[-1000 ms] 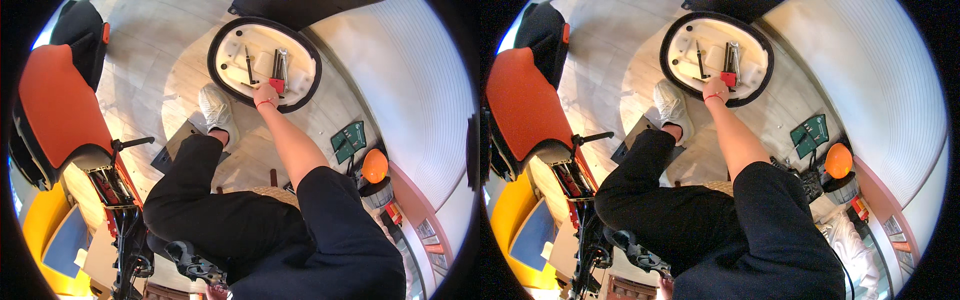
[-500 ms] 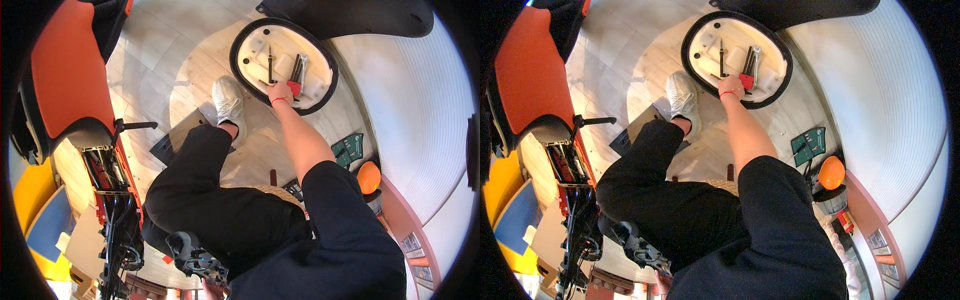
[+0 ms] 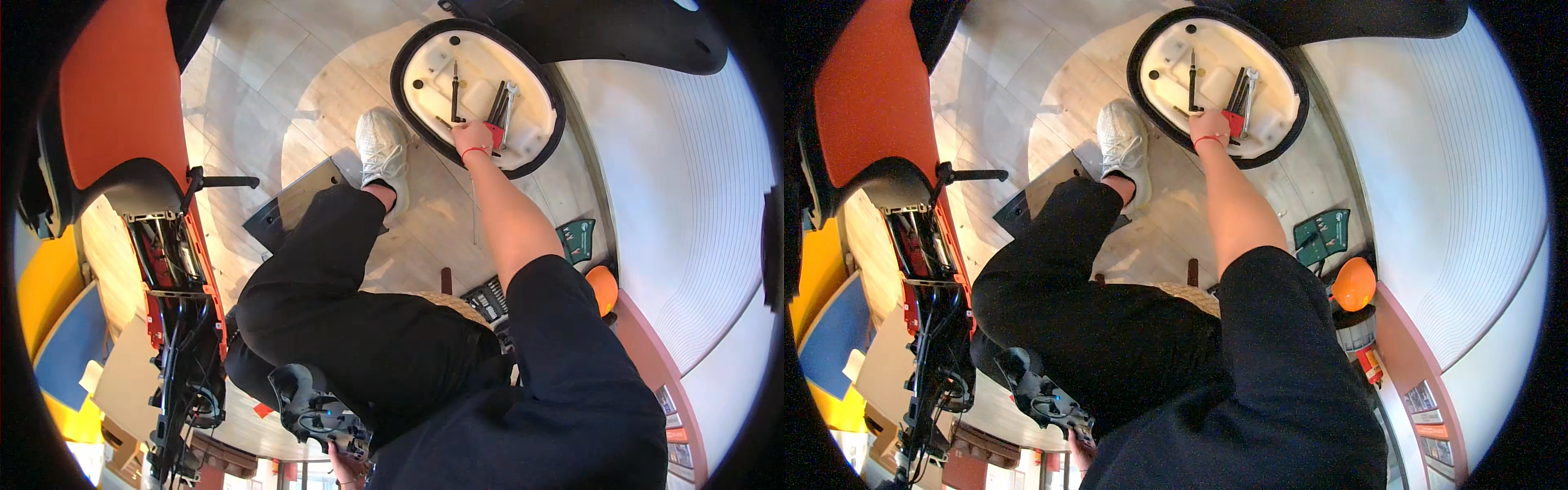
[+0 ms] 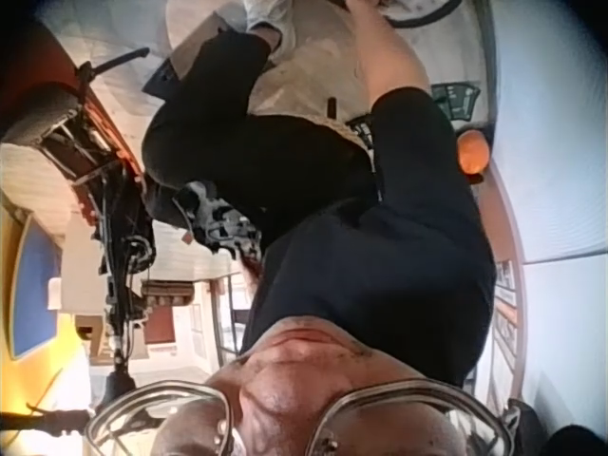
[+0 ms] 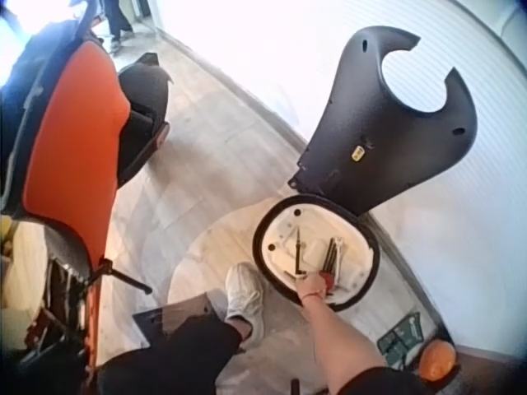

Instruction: Disassembling and checking electrical connections on a scooter panel using a screwdriver.

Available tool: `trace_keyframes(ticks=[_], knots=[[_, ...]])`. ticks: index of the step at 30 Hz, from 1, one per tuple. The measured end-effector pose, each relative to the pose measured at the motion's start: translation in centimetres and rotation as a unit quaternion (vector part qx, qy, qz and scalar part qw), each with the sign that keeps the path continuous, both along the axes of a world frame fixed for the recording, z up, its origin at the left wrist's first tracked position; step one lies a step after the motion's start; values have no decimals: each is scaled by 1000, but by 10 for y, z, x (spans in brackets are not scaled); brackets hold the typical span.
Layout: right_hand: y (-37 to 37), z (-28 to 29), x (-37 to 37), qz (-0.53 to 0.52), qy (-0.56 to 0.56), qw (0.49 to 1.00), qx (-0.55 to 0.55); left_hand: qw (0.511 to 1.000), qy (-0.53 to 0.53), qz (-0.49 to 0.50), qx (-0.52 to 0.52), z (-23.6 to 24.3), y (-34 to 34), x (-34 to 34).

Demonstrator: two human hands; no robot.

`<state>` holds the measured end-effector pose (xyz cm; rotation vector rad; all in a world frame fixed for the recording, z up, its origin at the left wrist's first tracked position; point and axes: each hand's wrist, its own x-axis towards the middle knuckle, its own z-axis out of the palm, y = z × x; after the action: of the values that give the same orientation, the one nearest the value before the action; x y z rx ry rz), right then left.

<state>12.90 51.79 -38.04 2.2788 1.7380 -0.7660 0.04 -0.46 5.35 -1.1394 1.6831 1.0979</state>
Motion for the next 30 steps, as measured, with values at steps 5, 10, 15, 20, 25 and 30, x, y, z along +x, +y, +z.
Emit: trace_keyframes(ticks=[5, 10, 15, 20, 25, 30], knots=[[-3, -9, 12, -3, 118, 993, -20, 999, -33, -21, -11, -1, -10, -1], [-9, -15, 5, 22, 155, 988, 4, 998, -14, -58, -34, -11, -58, 8], [-3, -11, -4, 75, 72, 994, -33, 998, 10, -58, -16, -13, -52, 13], [12, -4, -1, 144, 48, 987, -43, 998, 16, -41, -43, -16, -70, 15], [15, -8, 0, 198, 51, 976, -71, 999, 34, 21, -30, -21, -120, 32], [29, 72, -13, 139, 242, 957, -79, 987, 130, 93, 28, -22, -133, 55]])
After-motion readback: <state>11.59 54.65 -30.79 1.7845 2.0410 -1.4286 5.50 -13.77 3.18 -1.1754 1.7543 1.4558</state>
